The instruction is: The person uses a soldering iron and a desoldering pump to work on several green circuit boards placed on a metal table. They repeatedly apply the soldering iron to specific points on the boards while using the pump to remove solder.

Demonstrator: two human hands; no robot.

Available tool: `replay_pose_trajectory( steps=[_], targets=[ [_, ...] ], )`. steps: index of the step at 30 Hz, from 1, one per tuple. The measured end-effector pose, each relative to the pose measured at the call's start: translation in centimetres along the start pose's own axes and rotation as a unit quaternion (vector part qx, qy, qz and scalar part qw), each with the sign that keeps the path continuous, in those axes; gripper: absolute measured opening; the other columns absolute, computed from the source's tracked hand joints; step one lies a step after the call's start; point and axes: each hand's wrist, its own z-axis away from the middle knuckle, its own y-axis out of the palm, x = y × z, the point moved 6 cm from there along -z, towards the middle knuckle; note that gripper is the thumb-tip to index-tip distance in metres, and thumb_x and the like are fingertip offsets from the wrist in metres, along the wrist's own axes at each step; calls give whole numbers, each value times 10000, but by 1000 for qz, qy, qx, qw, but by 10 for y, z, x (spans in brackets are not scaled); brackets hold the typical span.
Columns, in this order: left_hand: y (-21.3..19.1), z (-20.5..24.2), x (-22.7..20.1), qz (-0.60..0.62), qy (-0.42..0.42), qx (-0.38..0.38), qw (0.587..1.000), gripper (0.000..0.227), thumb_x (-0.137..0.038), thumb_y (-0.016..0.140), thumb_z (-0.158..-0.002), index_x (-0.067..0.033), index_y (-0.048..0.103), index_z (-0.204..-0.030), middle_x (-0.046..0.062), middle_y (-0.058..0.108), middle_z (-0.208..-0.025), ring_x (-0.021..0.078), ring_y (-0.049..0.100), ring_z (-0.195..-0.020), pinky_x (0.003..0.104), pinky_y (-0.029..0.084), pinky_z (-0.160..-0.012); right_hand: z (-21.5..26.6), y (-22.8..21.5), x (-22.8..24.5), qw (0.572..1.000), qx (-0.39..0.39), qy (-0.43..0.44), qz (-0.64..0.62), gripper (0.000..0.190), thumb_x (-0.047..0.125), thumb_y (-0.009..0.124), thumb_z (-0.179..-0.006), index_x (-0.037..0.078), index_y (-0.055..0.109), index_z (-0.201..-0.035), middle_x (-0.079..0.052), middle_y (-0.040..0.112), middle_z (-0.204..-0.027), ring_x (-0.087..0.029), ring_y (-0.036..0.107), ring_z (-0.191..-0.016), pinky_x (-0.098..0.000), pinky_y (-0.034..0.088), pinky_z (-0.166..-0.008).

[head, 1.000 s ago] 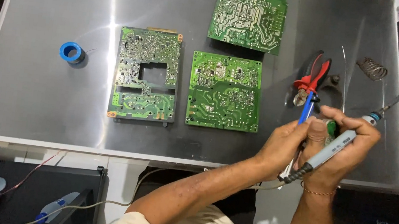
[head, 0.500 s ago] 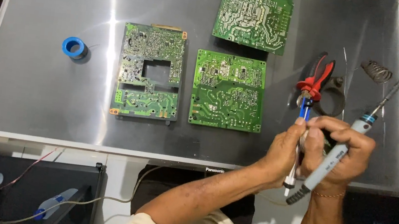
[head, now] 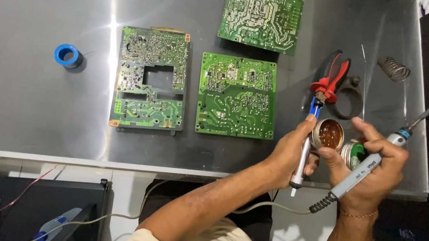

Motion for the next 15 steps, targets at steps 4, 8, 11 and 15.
replay_pose_trajectory(
  steps=[4, 8, 11, 15],
  targets=[
    [4, 3, -6, -4, 23, -9, 1000, 480, -574, 454, -991, -104, 537, -1042, 8, 582, -655, 90, 443, -324, 229, 352, -319, 9, 0, -12, 996, -19, 65, -57, 607, 245, 747, -762, 13, 270, -1058, -385, 576, -1236, -272, 593, -784, -310, 518, -761],
    [6, 11, -18, 4, 85, 17, 996, 509, -504, 376, -1048, -33, 559, -1103, 132, 719, -957, 96, 392, -304, 213, 318, -330, 23, -6, -24, 997, -50, 64, -3, 563, 286, 724, -845, 33, 281, -1083, -359, 591, -1262, -272, 564, -827, -314, 443, -806],
    [6, 15, -24, 22, 99, 45, 994, 544, -500, 351, -1062, -11, 586, -1093, 147, 718, -994, 100, 400, -314, 213, 331, -351, 29, 1, -32, 989, -88, 93, -79, 461, 147, 671, -942, 67, 255, -1125, -347, 535, -1250, -390, 606, -1063, -398, 509, -907],
    [8, 14, -13, -2, 44, 32, 999, 516, -542, 383, -1018, -58, 561, -1035, 70, 565, -701, 95, 372, -303, 211, 250, -331, 42, 2, -45, 915, -243, 240, -214, 281, 127, 576, -974, 175, 331, -1101, -264, 624, -1190, -322, 660, -936, -310, 526, -762]
  ],
)
